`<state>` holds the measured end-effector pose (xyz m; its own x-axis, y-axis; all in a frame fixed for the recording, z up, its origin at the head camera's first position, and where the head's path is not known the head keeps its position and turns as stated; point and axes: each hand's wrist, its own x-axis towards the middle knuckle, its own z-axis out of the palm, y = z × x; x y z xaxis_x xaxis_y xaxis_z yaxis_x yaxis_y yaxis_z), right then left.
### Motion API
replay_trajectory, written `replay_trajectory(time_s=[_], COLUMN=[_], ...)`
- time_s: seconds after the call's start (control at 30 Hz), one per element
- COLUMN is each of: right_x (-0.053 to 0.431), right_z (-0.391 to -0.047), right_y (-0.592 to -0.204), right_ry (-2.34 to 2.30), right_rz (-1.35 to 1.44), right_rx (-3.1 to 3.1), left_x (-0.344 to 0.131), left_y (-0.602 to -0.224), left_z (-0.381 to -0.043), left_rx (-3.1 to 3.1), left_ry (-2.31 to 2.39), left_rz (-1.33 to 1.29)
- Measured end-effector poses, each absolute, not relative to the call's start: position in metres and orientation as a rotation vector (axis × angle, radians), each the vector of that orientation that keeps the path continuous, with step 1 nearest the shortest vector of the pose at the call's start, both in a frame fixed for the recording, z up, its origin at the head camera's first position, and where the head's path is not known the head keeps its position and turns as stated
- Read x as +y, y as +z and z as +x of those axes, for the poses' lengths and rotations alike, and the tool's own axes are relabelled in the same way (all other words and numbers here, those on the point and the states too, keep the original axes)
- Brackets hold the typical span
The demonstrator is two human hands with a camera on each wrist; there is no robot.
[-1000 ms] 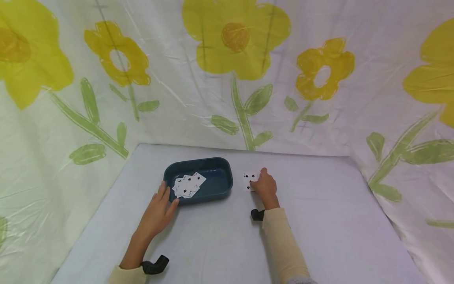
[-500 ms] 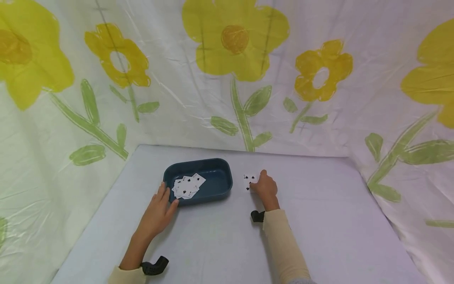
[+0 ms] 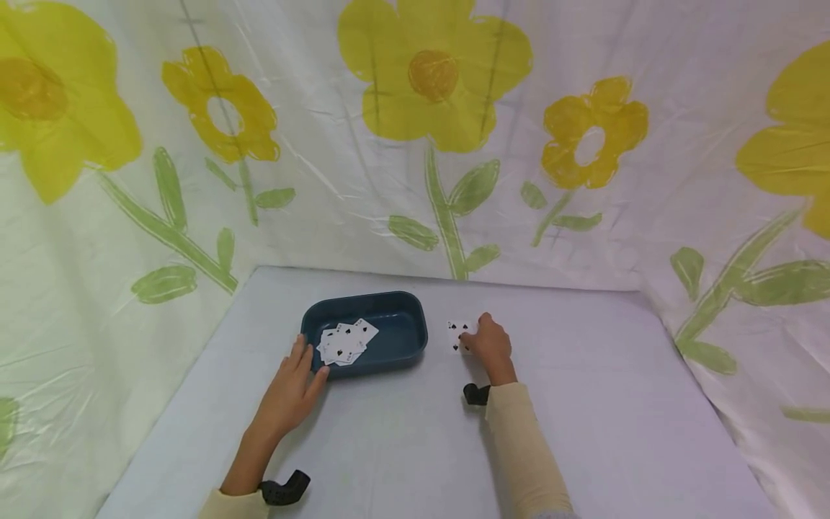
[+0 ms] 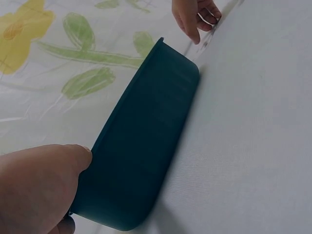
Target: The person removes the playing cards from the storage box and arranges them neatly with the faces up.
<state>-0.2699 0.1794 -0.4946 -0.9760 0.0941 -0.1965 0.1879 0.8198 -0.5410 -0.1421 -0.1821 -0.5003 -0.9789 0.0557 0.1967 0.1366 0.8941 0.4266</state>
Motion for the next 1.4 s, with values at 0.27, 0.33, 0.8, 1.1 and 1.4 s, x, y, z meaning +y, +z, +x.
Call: replay_trajectory(time_s=[0.27,0.33,0.8,1.1,1.4], right_x=[0.179,0.176,0.118,0.071,0.034], right_z=[-0.277,-0.280,-0.299,-0.303,-0.297], right_y=[-0.482,-0.478,-0.442,-0.428,-0.441], right_ry=[-0.869,-0.872,-0.908,-0.884,-0.747], right_rz=[0.153,0.125,-0.056,-0.159,-0.229], right_rx=[2.855,2.860,2.929,2.935,2.916], left_x=[-0.181,-0.181,-0.182,-0.184,-0.183], left_y=[-0.502,-0.501,-0.500,-0.496,-0.501], left_z=[-0.143,-0.143,-0.143,-0.143,-0.144], left_rx=[-2.881,-2.883,-2.886,-2.876,-2.902], left_ry=[-0.667,-0.667,-0.672,-0.650,-0.673], left_rz=[-0.149,-0.147,-0.136,-0.141,-0.126])
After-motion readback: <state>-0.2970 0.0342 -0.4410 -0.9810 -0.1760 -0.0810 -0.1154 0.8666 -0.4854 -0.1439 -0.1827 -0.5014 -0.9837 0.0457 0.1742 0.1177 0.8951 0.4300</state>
